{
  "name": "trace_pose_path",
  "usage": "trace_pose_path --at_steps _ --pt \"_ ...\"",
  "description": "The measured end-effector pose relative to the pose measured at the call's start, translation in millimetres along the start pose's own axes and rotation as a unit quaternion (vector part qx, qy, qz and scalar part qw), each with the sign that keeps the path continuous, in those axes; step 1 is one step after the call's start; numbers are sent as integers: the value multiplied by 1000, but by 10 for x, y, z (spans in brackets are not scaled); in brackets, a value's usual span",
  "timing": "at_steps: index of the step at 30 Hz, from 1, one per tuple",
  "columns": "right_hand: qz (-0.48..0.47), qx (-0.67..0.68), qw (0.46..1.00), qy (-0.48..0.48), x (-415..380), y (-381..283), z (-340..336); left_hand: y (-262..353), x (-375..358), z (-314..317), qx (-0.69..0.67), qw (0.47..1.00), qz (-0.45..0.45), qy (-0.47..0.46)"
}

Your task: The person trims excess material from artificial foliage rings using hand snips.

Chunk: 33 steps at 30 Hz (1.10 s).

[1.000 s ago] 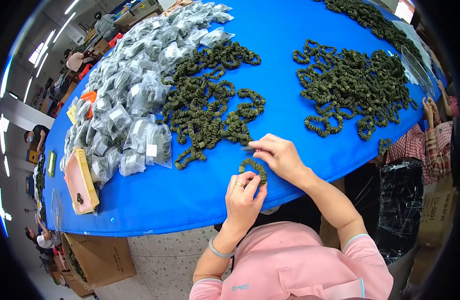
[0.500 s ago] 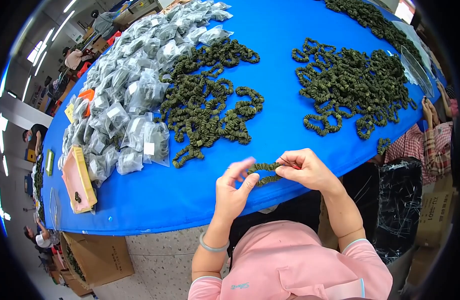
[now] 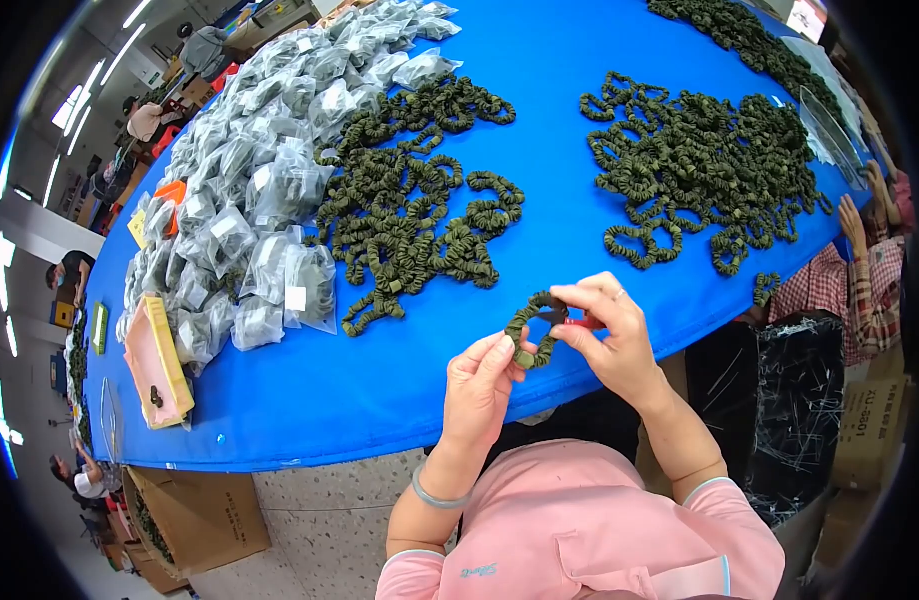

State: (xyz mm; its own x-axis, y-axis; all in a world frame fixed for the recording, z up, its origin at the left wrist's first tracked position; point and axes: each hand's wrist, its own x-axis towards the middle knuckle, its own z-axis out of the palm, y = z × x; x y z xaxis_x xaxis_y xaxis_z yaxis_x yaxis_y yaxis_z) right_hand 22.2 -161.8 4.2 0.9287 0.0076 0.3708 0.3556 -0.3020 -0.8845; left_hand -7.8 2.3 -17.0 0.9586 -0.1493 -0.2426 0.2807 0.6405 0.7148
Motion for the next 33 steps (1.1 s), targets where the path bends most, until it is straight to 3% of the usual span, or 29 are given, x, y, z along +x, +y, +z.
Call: trace_pose_path --at_steps 4,19,25,29,30,33 --pt "-145 -126 981 -13 -85 66 -48 -12 2 -8 27 999 29 7" --pt "-221 -224 949 -5 -57 68 -61 -21 -30 46 103 993 61 23" --pt "-228 -216 949 -17 -52 91 -79 -18 -28 42 83 995 53 19" --pt "-72 -68 994 -39 -94 64 -82 -25 -36 42 132 987 78 52" --pt "-72 -67 994 -39 -98 60 -84 -28 -33 38 132 987 78 52" --pt "-57 -66 995 -50 -110 49 -105 -58 -1 17 335 912 231 43"
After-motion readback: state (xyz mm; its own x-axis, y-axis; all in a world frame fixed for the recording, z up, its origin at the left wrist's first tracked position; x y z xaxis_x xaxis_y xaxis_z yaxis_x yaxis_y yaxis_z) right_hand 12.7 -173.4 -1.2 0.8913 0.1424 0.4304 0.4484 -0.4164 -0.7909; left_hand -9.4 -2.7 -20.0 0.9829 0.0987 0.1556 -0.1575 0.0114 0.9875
